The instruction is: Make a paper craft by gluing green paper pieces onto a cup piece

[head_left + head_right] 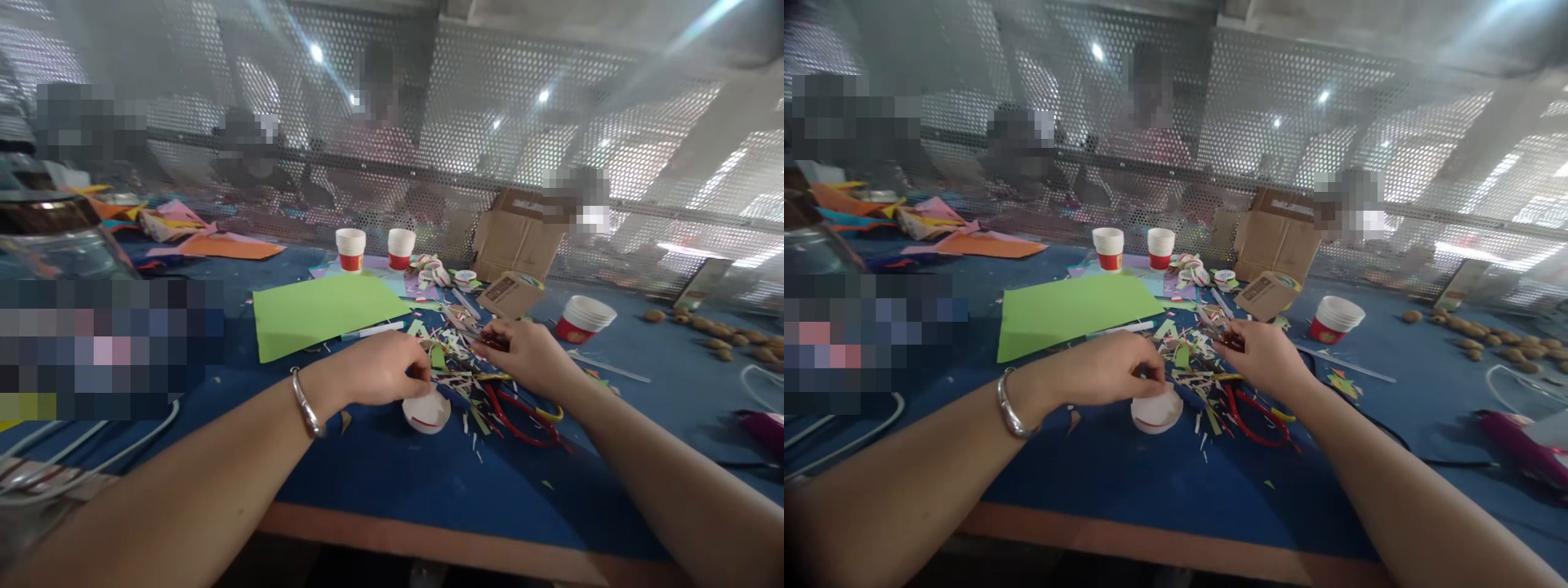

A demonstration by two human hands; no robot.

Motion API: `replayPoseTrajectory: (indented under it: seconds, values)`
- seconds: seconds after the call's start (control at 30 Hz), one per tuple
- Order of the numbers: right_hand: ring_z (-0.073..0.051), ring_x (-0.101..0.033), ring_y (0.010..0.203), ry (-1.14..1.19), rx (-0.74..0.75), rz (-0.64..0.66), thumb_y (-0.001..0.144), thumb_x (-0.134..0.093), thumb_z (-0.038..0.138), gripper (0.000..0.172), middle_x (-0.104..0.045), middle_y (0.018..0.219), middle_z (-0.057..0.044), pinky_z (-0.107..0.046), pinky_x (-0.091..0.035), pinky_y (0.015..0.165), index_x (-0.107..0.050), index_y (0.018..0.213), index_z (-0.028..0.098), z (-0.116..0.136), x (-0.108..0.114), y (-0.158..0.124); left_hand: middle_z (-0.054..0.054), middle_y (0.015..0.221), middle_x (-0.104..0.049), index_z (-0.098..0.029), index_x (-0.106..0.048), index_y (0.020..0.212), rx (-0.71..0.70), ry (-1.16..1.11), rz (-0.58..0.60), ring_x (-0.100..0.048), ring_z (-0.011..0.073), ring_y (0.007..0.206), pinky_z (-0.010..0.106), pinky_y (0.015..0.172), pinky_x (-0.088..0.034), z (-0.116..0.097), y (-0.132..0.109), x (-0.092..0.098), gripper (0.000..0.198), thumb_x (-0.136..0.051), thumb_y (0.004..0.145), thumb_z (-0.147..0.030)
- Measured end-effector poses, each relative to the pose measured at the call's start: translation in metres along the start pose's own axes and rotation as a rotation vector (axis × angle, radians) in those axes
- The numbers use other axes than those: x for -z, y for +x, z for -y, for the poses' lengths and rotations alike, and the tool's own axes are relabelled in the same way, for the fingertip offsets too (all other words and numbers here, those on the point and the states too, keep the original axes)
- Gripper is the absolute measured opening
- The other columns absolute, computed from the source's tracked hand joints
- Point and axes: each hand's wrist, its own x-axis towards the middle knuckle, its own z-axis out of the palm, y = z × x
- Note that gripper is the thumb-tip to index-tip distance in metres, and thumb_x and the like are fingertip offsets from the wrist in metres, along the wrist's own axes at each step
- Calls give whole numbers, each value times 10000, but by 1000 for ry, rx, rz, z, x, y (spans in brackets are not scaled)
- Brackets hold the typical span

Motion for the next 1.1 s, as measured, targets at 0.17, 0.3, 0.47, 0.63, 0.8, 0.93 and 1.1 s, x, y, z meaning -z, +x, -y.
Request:
replayPoseTrajectory:
  seconds: [0.17,0.3,0.47,0.63,0.8,0.93,1.1]
  values:
    - [-157,-498,595,135,18,47,868,-600,478,320,-569,624,18,-283,-350,569,-631,719,196,6,-1,-2,61,789,-737,-183,-745,793,-11,-28,-72,-586,152,649,304,604,-349,2,0,1,170,-650,840,-316]
    - [-131,-466,579,286,27,91,923,-528,560,428,-527,620,34,-264,-345,542,-587,707,196,17,-3,-6,72,784,-733,-173,-754,817,21,-61,-264,-581,154,651,309,601,-359,1,3,1,175,-650,845,-311]
    - [-97,-359,500,622,-71,159,876,-634,587,431,-463,555,62,-251,-270,477,-560,707,197,32,-7,-12,61,779,-722,-164,-722,770,19,-112,-463,-599,152,676,296,614,-392,-3,10,-5,180,-652,856,-306]
    - [-89,-410,479,794,-178,232,804,-738,552,390,-541,589,55,-238,-256,456,-646,866,178,35,-15,-14,34,768,-724,-172,-711,789,7,-198,-497,-614,146,672,278,614,-423,2,17,-15,82,-640,813,-207]
    - [-110,-510,534,815,-193,203,762,-787,500,360,-612,640,32,-243,-306,488,-667,866,176,31,-18,-12,24,736,-714,-181,-715,772,37,-201,-486,-591,138,645,278,611,-419,8,20,-14,99,-660,822,-247]
    - [-79,-446,450,782,-203,175,765,-782,475,327,-613,606,44,-239,-281,449,-661,841,180,32,-10,-10,22,726,-706,-173,-699,780,75,-249,-499,-575,125,612,269,605,-421,8,21,-12,129,-671,835,-286]
    - [-98,-491,484,699,-171,147,797,-744,439,272,-604,583,46,-246,-361,500,-658,807,181,28,-4,-8,29,785,-715,-166,-655,841,78,-314,-422,-596,118,567,265,582,-420,1,24,-21,140,-618,868,-299]
